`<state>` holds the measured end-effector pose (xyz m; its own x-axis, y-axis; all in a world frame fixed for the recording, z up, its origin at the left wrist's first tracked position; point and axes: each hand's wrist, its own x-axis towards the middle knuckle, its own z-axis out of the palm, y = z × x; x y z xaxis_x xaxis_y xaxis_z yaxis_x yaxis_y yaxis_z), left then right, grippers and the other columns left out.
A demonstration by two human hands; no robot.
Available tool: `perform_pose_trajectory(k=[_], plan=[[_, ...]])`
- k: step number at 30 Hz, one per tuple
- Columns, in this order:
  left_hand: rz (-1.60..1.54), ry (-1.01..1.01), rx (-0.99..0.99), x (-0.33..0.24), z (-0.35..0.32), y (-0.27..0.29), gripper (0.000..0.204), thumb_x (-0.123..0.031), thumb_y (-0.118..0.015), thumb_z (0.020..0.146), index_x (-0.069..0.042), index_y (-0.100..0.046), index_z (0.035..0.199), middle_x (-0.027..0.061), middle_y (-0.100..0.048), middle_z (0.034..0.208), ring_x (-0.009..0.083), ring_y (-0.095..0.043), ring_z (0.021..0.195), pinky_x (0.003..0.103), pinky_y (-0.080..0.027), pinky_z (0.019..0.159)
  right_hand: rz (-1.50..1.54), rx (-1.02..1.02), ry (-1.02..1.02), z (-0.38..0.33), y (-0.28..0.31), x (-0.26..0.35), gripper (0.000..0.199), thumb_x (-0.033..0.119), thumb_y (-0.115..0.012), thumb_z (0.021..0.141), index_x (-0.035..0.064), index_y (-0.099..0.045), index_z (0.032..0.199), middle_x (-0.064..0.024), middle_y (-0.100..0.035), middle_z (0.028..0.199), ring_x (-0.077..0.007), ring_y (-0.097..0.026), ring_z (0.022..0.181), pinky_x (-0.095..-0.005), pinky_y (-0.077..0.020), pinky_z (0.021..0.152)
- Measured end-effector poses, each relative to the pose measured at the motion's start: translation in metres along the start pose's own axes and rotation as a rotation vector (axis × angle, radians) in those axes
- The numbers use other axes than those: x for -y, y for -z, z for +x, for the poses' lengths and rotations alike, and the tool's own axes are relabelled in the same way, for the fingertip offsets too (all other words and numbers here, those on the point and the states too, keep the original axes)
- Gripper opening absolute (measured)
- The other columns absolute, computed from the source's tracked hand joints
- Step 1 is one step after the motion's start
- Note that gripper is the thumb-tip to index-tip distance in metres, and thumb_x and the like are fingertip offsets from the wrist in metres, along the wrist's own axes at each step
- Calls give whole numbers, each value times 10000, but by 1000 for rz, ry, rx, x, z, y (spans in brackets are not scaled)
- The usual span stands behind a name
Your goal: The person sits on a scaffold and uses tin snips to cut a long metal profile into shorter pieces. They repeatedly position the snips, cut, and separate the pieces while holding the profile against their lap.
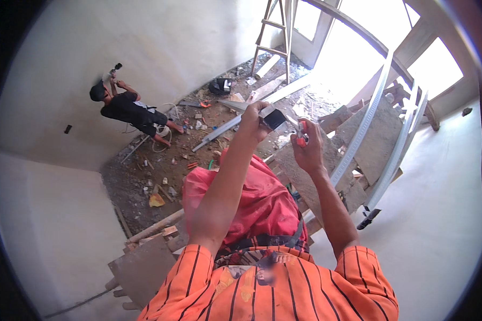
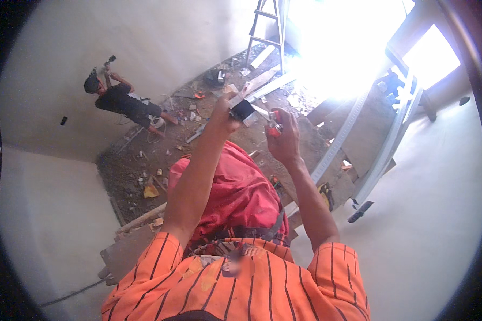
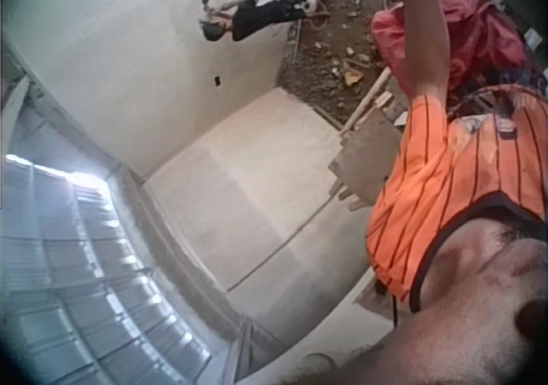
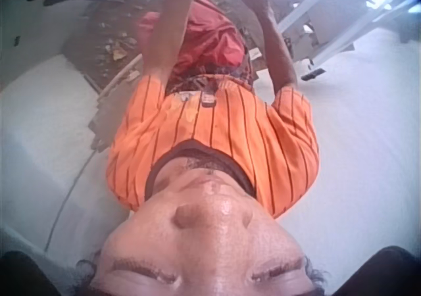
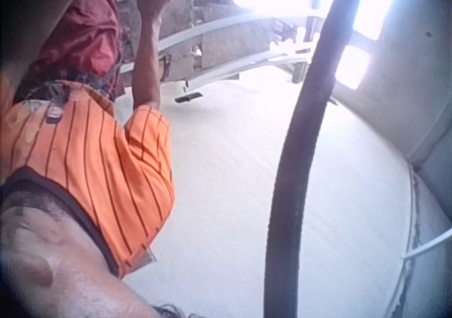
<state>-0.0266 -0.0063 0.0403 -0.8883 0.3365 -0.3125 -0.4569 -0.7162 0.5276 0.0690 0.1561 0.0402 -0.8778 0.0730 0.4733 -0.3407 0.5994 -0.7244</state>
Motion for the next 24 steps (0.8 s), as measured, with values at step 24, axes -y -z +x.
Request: perform_pose_trajectory(k=[24], plan=[[-49, 52, -23, -41, -12, 29, 298, -227, -552, 834, 33, -543, 978, 199, -619, 922, 336, -632, 851, 459, -543, 783, -41, 109, 184, 33, -20, 17, 538, 84, -689, 642, 76, -484, 1139, -101, -556, 1007, -303, -529, 954, -405, -380, 858]])
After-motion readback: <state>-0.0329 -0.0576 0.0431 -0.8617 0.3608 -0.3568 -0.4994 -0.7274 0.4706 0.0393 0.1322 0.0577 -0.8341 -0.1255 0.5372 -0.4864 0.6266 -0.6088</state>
